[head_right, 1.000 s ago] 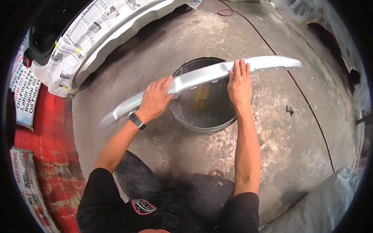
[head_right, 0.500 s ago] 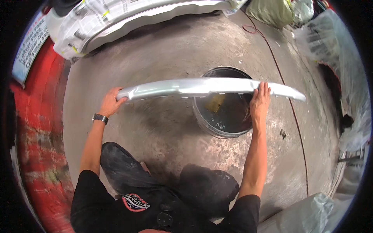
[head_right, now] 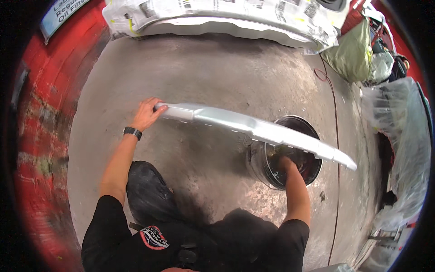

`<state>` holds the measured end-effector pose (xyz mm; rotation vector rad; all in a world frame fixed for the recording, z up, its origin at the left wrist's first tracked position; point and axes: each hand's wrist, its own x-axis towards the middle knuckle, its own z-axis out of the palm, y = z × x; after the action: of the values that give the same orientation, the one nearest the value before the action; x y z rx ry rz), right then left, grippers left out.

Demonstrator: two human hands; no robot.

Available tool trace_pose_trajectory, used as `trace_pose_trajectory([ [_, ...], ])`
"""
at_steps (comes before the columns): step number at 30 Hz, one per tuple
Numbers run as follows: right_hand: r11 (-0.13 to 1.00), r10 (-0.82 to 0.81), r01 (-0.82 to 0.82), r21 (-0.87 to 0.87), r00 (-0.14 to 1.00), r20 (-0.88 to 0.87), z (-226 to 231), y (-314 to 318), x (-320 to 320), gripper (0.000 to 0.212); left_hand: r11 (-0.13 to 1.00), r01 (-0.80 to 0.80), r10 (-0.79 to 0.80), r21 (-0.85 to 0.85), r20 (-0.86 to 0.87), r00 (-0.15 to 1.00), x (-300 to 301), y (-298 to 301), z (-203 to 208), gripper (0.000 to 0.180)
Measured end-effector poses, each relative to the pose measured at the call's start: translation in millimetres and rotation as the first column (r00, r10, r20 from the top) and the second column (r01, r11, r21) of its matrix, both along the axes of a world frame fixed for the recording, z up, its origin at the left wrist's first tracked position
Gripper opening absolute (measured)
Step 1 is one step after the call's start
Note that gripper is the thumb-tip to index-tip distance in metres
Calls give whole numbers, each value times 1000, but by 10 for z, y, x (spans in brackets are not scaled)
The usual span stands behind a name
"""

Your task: The person scrubs a white car bumper with a yellow sponge and water from a bucket, then wipes it dry with a pink cloth. The person repeatedly scrubs and wipes the bumper, flipping it over to clean both sides.

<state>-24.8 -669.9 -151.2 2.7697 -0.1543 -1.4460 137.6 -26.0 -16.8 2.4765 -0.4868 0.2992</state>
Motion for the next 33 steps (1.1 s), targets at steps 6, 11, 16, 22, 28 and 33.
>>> trace_pose_trajectory([
  [6,470,-628,618,630,736,-254,806,353,-183,21,924,-268,216,-272,-208,954,109,258,-257,57],
  [11,-247,-851,343,907,370,-372,2301,1618,-157,26,314,-679,11,-664,-712,702,152,257,-604,59],
  [16,-37,-803,-25,999,595,-15,2394,3194,713,43,39,-701,-130,-712,-699,703,181,234,-592,51],
  [22,605,138,-789,-102,-22,990,1399,4678,1477,39,131,-742,-94,-658,-753,651,148,347,-553,43],
  [28,754,323,-653,-78,264,909,1288,5366,1671,33,-6,-696,-152,-718,-687,711,126,52,-512,34],
  [33,765,240,-643,20,315,918,1484,4622,1461,48,182,-643,-107,-744,-665,740,271,394,-1068,26],
])
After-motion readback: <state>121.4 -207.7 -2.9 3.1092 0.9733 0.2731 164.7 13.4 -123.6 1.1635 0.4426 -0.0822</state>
